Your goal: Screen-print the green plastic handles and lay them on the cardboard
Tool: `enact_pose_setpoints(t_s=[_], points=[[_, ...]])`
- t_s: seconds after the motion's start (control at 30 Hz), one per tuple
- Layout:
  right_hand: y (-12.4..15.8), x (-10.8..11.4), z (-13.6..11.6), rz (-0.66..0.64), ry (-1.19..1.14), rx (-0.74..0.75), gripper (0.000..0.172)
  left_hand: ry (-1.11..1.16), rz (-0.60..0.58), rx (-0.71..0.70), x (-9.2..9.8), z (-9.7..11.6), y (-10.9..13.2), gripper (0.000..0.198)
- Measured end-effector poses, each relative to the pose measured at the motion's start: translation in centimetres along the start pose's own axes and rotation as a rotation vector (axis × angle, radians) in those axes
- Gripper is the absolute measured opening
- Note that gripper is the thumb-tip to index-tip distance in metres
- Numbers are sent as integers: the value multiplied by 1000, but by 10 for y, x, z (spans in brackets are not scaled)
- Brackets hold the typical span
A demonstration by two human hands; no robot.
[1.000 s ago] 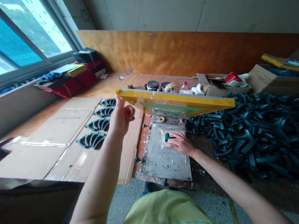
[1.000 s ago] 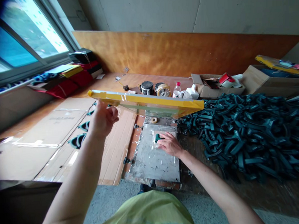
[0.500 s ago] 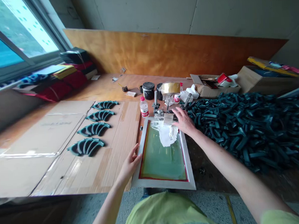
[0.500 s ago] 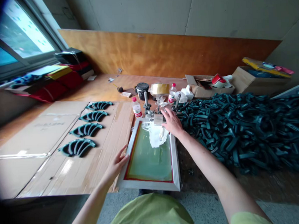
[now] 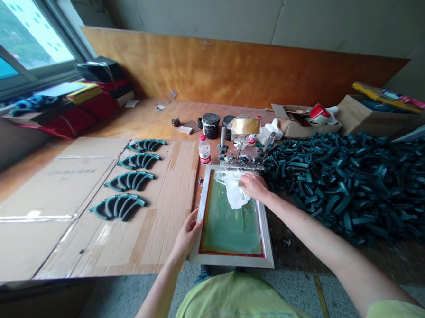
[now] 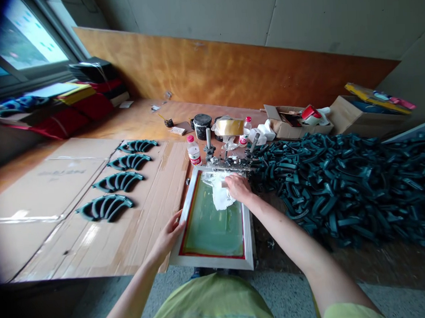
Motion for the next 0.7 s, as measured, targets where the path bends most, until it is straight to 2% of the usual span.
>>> enact_pose_setpoints(t_s=[0.13,0.23,0.33,0.43,0.5,0.6,0.7], points=[[37,2,-1,29,-163,277,25,3,-3,12,-1,5,4,78],[47,15,7,-28,-219,391,28,6,3,8,-2,6,4,78],[35,20,10,-47,-220,356,21,2,4,-6,-2,4,4,75],[29,8,1,77,-152,260,20,-3,26,-18,-2,4,4,73],[37,-2,-5,127,-128,279,25,-7,40,-19,-2,5,5,73],[55,-5,-6,111,-172,353,26,4,48,-11,-3,8,7,74],[47,7,1,67,-246,330,19,25,44,6,-4,12,9,73]])
Point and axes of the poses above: each hand's wrist, its own y-axis away from the middle knuckle, its own x-axis out of the back of the hand, z = x × y, the point moved 1 cm from there along -y, towards the middle knuckle, and after that the axes turned 8 degrees about z, right-handed, at the moved point
